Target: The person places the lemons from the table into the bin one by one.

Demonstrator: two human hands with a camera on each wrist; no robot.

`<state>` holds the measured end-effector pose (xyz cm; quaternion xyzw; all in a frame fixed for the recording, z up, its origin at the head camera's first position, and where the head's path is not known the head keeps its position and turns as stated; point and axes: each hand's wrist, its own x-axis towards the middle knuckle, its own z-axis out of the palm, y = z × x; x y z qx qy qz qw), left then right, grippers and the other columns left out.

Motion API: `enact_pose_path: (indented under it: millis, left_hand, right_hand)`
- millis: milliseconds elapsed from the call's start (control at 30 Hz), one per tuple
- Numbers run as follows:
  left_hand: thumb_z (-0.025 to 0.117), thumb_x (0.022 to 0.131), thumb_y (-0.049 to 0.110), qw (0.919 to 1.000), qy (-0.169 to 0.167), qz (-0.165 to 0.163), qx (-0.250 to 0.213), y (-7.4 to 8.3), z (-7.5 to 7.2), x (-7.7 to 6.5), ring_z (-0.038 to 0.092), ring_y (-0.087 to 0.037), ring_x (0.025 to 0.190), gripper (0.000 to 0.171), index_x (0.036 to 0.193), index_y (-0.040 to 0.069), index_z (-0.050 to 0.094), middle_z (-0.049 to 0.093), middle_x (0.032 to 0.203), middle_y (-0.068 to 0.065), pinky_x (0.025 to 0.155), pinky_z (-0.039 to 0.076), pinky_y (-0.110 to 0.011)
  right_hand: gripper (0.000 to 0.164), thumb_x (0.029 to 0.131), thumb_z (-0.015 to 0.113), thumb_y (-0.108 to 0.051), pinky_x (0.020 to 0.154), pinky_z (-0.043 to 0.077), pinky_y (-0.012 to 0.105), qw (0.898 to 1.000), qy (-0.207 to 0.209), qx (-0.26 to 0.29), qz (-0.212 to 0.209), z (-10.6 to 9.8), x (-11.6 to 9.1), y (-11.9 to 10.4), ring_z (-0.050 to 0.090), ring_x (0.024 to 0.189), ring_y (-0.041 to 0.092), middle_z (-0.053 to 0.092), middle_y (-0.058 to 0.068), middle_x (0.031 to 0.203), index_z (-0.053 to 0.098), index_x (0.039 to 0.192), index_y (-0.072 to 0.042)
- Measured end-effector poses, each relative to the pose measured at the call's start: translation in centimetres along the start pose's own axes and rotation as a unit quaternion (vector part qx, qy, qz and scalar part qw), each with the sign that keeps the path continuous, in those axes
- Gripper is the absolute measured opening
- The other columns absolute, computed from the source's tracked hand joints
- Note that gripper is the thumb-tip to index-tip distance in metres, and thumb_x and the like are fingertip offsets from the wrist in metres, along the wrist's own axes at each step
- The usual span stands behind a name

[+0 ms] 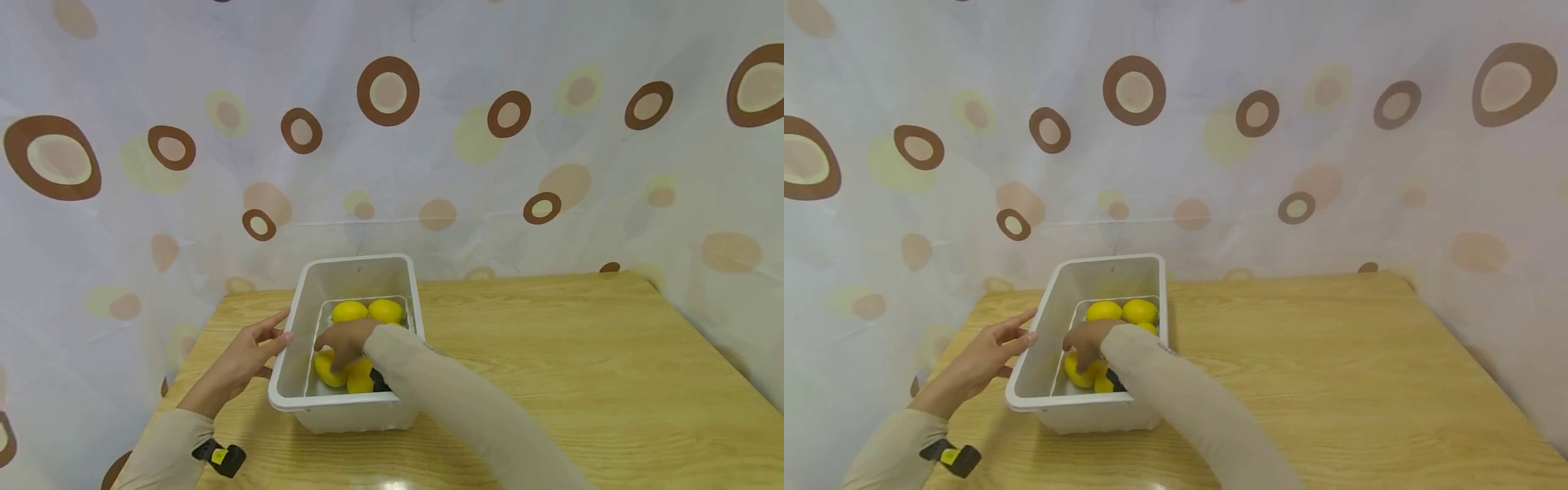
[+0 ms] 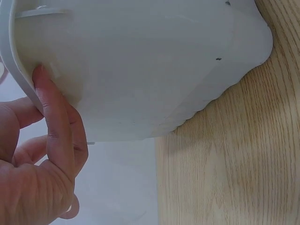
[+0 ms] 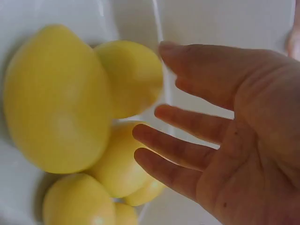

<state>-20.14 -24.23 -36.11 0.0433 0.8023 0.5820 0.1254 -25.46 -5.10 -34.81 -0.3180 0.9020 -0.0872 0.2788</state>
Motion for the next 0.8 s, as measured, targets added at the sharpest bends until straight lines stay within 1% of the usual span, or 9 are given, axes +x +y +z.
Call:
enact_pose_path:
  millis: [133, 233, 300, 400, 500, 600, 700, 767, 800]
  left_hand:
    - [0.053, 0.089, 0.03, 1.0, -0.004, 0.003, 0.004, 0.1, 0.0, -0.1, 0.052, -0.025, 0.094, 0.063, 0.142, 0.018, 0.022, 0.043, 0.116, -0.022, 0.065, 0.052, -0.043]
    - [0.053, 0.089, 0.03, 1.0, -0.005, 0.001, 0.006, 0.2, 0.0, 0.0, 0.053, -0.024, 0.092, 0.063, 0.142, 0.018, 0.022, 0.044, 0.116, -0.022, 0.065, 0.053, -0.042]
    - [0.053, 0.089, 0.03, 1.0, -0.006, 0.001, 0.007, 0.2, 0.0, 0.1, 0.053, -0.023, 0.091, 0.063, 0.142, 0.018, 0.022, 0.044, 0.115, -0.022, 0.064, 0.053, -0.042]
    - [0.052, 0.09, 0.029, 0.9998, -0.01, 0.006, 0.017, 0.2, 0.0, 0.3, 0.054, -0.023, 0.089, 0.063, 0.143, 0.017, 0.021, 0.044, 0.114, -0.022, 0.064, 0.053, -0.042]
    - [0.052, 0.09, 0.028, 0.9994, -0.007, 0.008, 0.033, 0.2, -0.2, 0.4, 0.055, -0.022, 0.087, 0.062, 0.143, 0.016, 0.021, 0.045, 0.112, -0.021, 0.063, 0.053, -0.041]
    - [0.052, 0.09, 0.03, 0.9982, -0.013, 0.012, 0.057, 0.1, -0.5, 0.3, 0.056, -0.023, 0.087, 0.063, 0.143, 0.016, 0.021, 0.046, 0.113, -0.021, 0.063, 0.053, -0.04]
    - [0.049, 0.091, 0.034, 0.996, -0.03, 0.018, 0.082, -0.2, -1.2, 0.1, 0.056, -0.026, 0.093, 0.061, 0.143, 0.018, 0.02, 0.044, 0.121, -0.021, 0.064, 0.053, -0.039]
    - [0.045, 0.092, 0.037, 0.9914, -0.033, 0.034, 0.122, -0.4, -1.9, -0.2, 0.054, -0.031, 0.1, 0.06, 0.143, 0.018, 0.02, 0.042, 0.126, -0.021, 0.071, 0.051, -0.042]
    - [0.042, 0.093, 0.038, 0.9866, -0.029, 0.047, 0.154, -0.6, -2.3, -0.4, 0.051, -0.032, 0.105, 0.059, 0.143, 0.018, 0.02, 0.041, 0.128, -0.02, 0.076, 0.049, -0.045]
  right_hand:
    - [0.047, 0.086, 0.058, -0.031, 0.098, 0.036, 0.036, 0.997, 0.006, -0.029, -0.068, -1.5, -0.6, -0.1, 0.045, 0.116, 0.015, 0.047, 0.0, 0.13, 0.046, 0.13, -0.023]
    - [0.046, 0.089, 0.053, -0.032, 0.097, 0.037, 0.034, 0.994, 0.02, -0.015, -0.103, -3.1, -2.1, 0.3, 0.046, 0.115, 0.017, 0.045, 0.001, 0.131, 0.042, 0.133, -0.021]
    - [0.047, 0.091, 0.05, -0.032, 0.097, 0.036, 0.035, 0.992, 0.035, 0.005, -0.122, -4.2, -3.6, 1.1, 0.044, 0.117, 0.018, 0.042, 0.001, 0.134, 0.039, 0.135, -0.021]
    - [0.048, 0.093, 0.045, -0.034, 0.098, 0.035, 0.037, 0.986, 0.073, 0.036, -0.144, -5.8, -6.2, 3.0, 0.039, 0.122, 0.022, 0.037, 0.0, 0.138, 0.034, 0.138, -0.02]
    - [0.048, 0.094, 0.043, -0.033, 0.099, 0.034, 0.038, 0.975, 0.142, 0.034, -0.17, -6.5, -9.1, 5.6, 0.037, 0.124, 0.022, 0.038, 0.002, 0.138, 0.033, 0.138, -0.017]
    - [0.049, 0.094, 0.043, -0.032, 0.1, 0.033, 0.04, 0.962, 0.214, 0.029, -0.166, -6.3, -11.9, 8.9, 0.036, 0.125, 0.021, 0.038, 0.004, 0.137, 0.034, 0.137, -0.014]
    - [0.051, 0.093, 0.043, -0.036, 0.101, 0.03, 0.042, 0.954, 0.265, 0.036, -0.134, -5.3, -14.6, 12.5, 0.032, 0.127, 0.022, 0.035, 0.004, 0.139, 0.032, 0.138, -0.014]
    - [0.053, 0.093, 0.042, -0.039, 0.101, 0.029, 0.045, 0.95, 0.291, 0.035, -0.106, -4.3, -16.2, 14.8, 0.029, 0.128, 0.024, 0.032, 0.005, 0.14, 0.031, 0.139, -0.015]
    - [0.054, 0.093, 0.042, -0.04, 0.101, 0.028, 0.046, 0.949, 0.302, 0.034, -0.091, -3.8, -17.0, 16.0, 0.028, 0.129, 0.025, 0.031, 0.005, 0.141, 0.029, 0.139, -0.015]
